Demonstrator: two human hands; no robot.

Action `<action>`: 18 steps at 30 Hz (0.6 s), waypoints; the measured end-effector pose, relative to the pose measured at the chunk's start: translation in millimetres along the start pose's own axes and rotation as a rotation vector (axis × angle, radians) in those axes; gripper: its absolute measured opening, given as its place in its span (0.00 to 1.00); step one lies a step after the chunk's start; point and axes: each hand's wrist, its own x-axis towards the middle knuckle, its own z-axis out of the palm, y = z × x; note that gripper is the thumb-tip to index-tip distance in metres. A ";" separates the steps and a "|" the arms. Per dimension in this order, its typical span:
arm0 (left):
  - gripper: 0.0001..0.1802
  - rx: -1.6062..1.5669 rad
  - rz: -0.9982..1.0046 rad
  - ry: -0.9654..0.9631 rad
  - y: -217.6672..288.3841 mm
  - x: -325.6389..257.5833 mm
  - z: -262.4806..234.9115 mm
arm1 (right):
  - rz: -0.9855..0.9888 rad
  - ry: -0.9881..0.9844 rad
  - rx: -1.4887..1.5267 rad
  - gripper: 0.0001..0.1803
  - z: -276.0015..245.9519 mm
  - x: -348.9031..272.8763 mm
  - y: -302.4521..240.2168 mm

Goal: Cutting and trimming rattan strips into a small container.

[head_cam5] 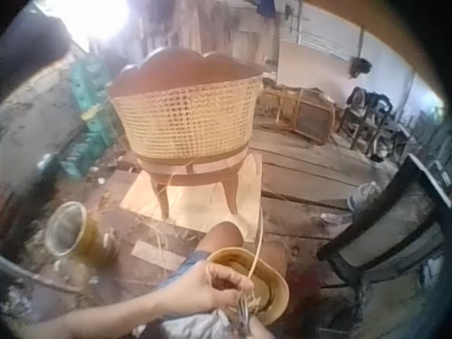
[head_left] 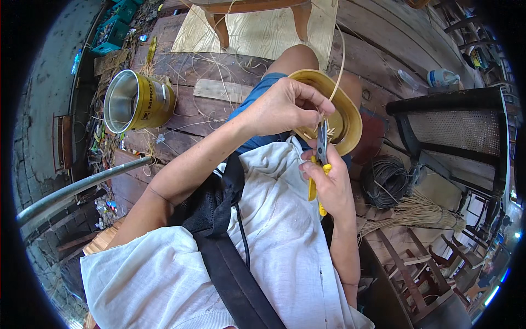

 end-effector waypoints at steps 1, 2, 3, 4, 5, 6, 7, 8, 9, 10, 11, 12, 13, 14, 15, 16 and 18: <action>0.20 -0.038 -0.003 0.003 0.1 -0.6 0.0 | 0.001 -0.002 -0.001 0.21 0.4 1.3 -0.9; 0.20 -0.039 -0.004 0.004 -1.2 -0.9 -1.1 | -0.014 0.001 -0.028 0.21 0.7 2.4 -2.3; 0.20 -0.057 0.003 -0.035 -3.1 -0.8 -2.9 | -0.029 0.005 -0.055 0.21 0.7 3.3 -4.2; 0.21 -0.075 0.009 -0.076 -3.7 -1.1 -3.8 | -0.027 0.004 -0.056 0.21 0.8 3.9 -6.7; 0.21 -0.077 0.008 -0.075 -3.0 -2.0 -4.2 | -0.042 0.012 -0.079 0.21 0.9 4.1 -9.7; 0.22 -0.057 -0.006 -0.087 0.4 -3.3 -4.0 | -0.056 0.020 -0.103 0.21 1.0 4.3 -11.4; 0.24 -0.036 -0.021 -0.099 2.3 -4.3 -3.8 | -0.053 0.019 -0.103 0.21 0.7 4.8 -11.2; 0.24 -0.039 -0.022 -0.099 2.1 -4.6 -3.8 | -0.071 0.015 -0.131 0.20 -0.2 5.3 -10.6; 0.24 -0.082 -0.037 -0.101 1.8 -4.2 -3.7 | -0.089 0.013 -0.159 0.19 -0.8 5.8 -10.0; 0.23 -0.126 -0.052 -0.102 1.6 -4.1 -3.4 | -0.087 0.013 -0.161 0.19 -0.7 6.5 -9.2; 0.23 -0.128 -0.052 -0.101 2.3 -4.5 -2.7 | -0.110 0.020 -0.174 0.18 -0.4 7.3 -8.3; 0.24 -0.122 -0.049 -0.100 3.9 -4.7 -1.9 | -0.133 0.028 -0.188 0.17 -0.1 7.6 -7.9; 0.24 -0.117 -0.046 -0.099 4.7 -4.8 -1.4 | -0.132 0.029 -0.189 0.17 0.7 7.3 -8.5; 0.24 -0.118 -0.047 -0.099 3.7 -4.7 -1.9 | -0.090 0.036 -0.139 0.14 1.9 6.9 -9.6; 0.24 -0.097 -0.035 -0.121 2.2 -4.2 -2.6 | -0.048 0.047 -0.088 0.13 2.7 6.2 -10.2; 0.24 -0.075 -0.023 -0.143 2.0 -3.8 -2.8 | -0.047 0.050 -0.088 0.13 3.4 6.0 -8.6; 0.24 -0.064 -0.029 -0.156 6.8 -4.7 -1.6 | -0.088 0.089 -0.007 0.13 4.7 5.5 -2.9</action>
